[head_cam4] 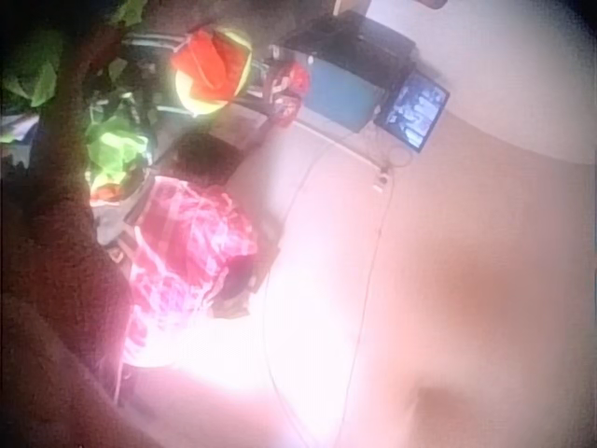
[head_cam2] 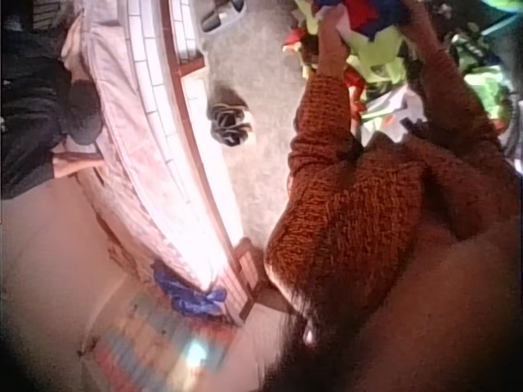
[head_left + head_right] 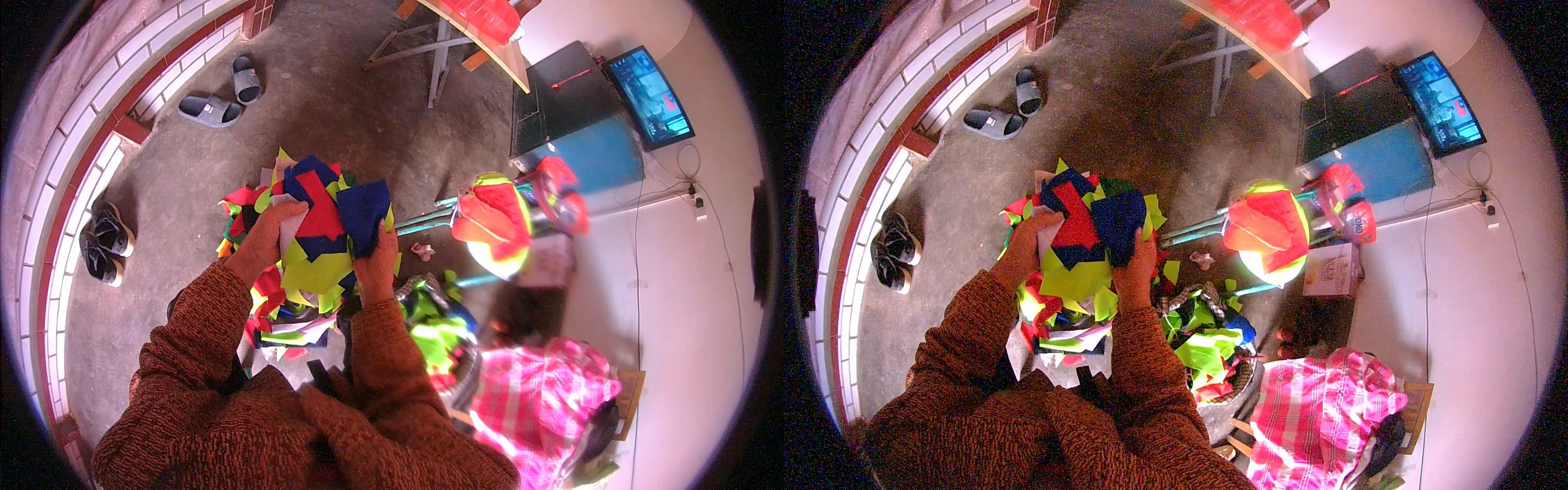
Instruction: The person sits on the floor and repeatedly folds small, colorful pieces of paper or felt by hand. They pick up individual pieces from a pile, fold them, and place them back down, continuing this process throughout the clip.
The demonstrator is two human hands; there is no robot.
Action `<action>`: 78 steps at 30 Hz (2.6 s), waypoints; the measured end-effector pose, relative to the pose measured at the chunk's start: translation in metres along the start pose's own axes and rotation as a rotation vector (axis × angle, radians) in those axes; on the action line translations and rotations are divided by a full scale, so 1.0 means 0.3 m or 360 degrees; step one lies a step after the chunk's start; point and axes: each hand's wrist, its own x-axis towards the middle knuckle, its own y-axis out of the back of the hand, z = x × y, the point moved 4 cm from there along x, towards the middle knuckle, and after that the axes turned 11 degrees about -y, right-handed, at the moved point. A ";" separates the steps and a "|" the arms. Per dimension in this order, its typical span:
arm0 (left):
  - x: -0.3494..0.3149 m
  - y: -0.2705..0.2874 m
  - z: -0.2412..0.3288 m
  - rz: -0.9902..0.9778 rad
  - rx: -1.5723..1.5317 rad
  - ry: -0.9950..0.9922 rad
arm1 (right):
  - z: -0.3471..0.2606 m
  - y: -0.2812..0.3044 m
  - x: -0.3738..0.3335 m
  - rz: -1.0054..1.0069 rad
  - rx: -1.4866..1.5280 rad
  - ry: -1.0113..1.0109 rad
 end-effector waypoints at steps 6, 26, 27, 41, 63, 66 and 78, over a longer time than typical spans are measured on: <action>-0.022 -0.024 0.017 -0.0036 0.0047 0.0012 | -0.021 -0.042 -0.037 -0.0117 0.0816 -0.0525; -0.022 -0.043 0.039 0.0024 -0.0002 -0.0061 | -0.046 0.054 -0.010 0.0034 0.0641 -0.0206; -0.021 -0.046 0.039 0.0018 -0.0015 -0.0064 | -0.045 0.060 -0.004 0.0030 0.0663 -0.0194; -0.019 -0.048 0.047 0.0000 0.0003 -0.0082 | -0.030 0.146 0.015 0.0193 -0.0055 0.0248; -0.011 -0.037 0.048 -0.0191 0.0003 -0.0125 | -0.103 0.087 -0.039 0.0358 -0.0961 0.0612; 0.021 0.010 0.012 -0.0169 -0.0006 -0.0078 | -0.117 0.075 -0.044 0.0374 -0.0674 0.0308; 0.010 0.004 0.017 -0.0020 0.0029 0.0000 | -0.065 0.228 0.039 0.0289 -0.0038 0.0228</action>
